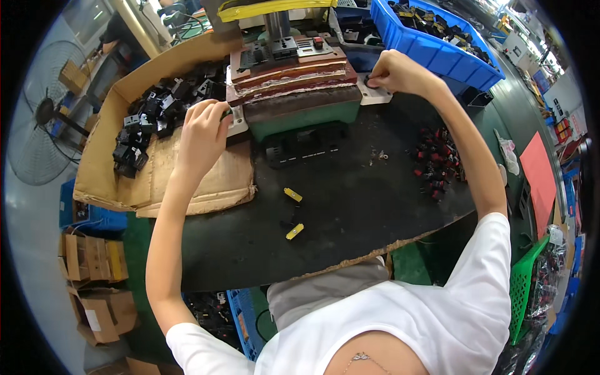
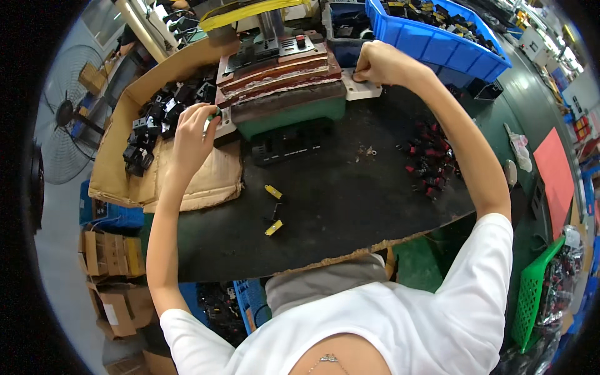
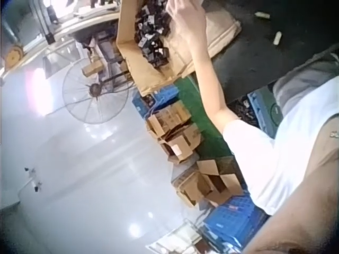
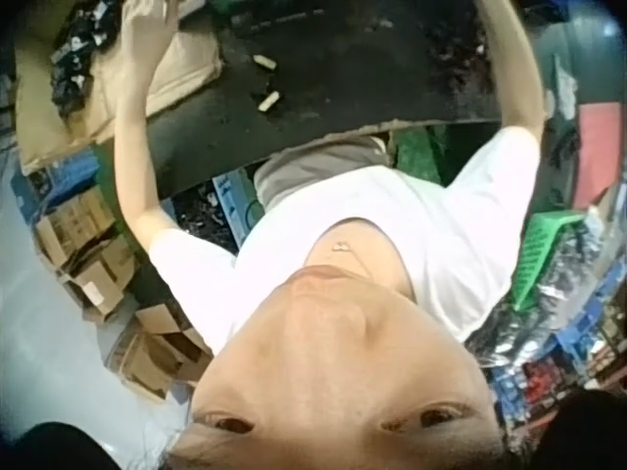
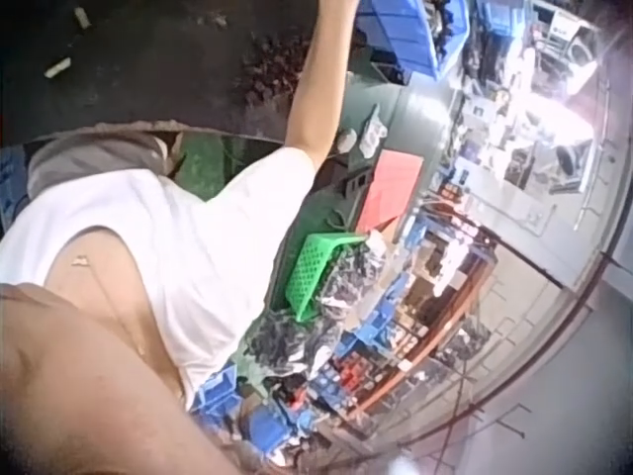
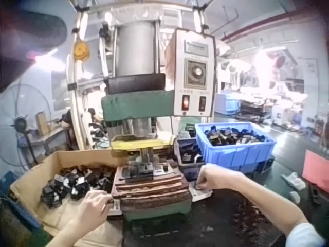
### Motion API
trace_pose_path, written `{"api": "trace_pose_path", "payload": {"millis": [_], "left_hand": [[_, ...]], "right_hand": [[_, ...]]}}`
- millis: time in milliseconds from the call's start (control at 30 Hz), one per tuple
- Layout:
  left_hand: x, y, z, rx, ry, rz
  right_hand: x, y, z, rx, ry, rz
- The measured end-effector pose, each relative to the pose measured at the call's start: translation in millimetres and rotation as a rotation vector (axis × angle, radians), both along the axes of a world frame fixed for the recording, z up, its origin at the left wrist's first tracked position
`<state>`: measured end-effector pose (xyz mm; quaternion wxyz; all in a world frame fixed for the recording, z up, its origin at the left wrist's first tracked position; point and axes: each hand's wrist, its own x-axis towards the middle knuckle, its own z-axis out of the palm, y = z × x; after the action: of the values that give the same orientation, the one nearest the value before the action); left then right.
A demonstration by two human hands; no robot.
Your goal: Assembling electronic components by hand and using a press machine at a factory workbench.
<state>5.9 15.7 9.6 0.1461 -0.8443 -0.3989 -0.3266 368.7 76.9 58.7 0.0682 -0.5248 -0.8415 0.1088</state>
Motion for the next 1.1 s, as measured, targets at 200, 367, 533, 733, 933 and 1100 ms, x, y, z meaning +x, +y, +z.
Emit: {"api": "trace_pose_path", "payload": {"millis": [200, 367, 533, 733, 933, 1100], "left_hand": [[0, -4, -9, 0.023, -0.020, 0.039], [0, 2, 0, -0.061, -0.020, 0.046], [4, -2, 2, -0.091, 0.014, 0.065], [4, -4, 1, -0.130, -0.017, 0.091], [4, -8, -4, -0.097, -0.050, 0.107], [-11, -6, 3, -0.198, -0.109, 0.075]], "right_hand": [[3, -10, -6, 0.277, -0.044, 0.082], [-2, -6, 10, -0.051, -0.111, 0.031], [2, -7, 7, -0.103, -0.033, 0.036], [1, -6, 4, -0.129, 0.013, -0.069], [-5, -11, 5, -0.075, 0.013, -0.080], [0, -9, 2, -0.100, 0.038, -0.098]]}}
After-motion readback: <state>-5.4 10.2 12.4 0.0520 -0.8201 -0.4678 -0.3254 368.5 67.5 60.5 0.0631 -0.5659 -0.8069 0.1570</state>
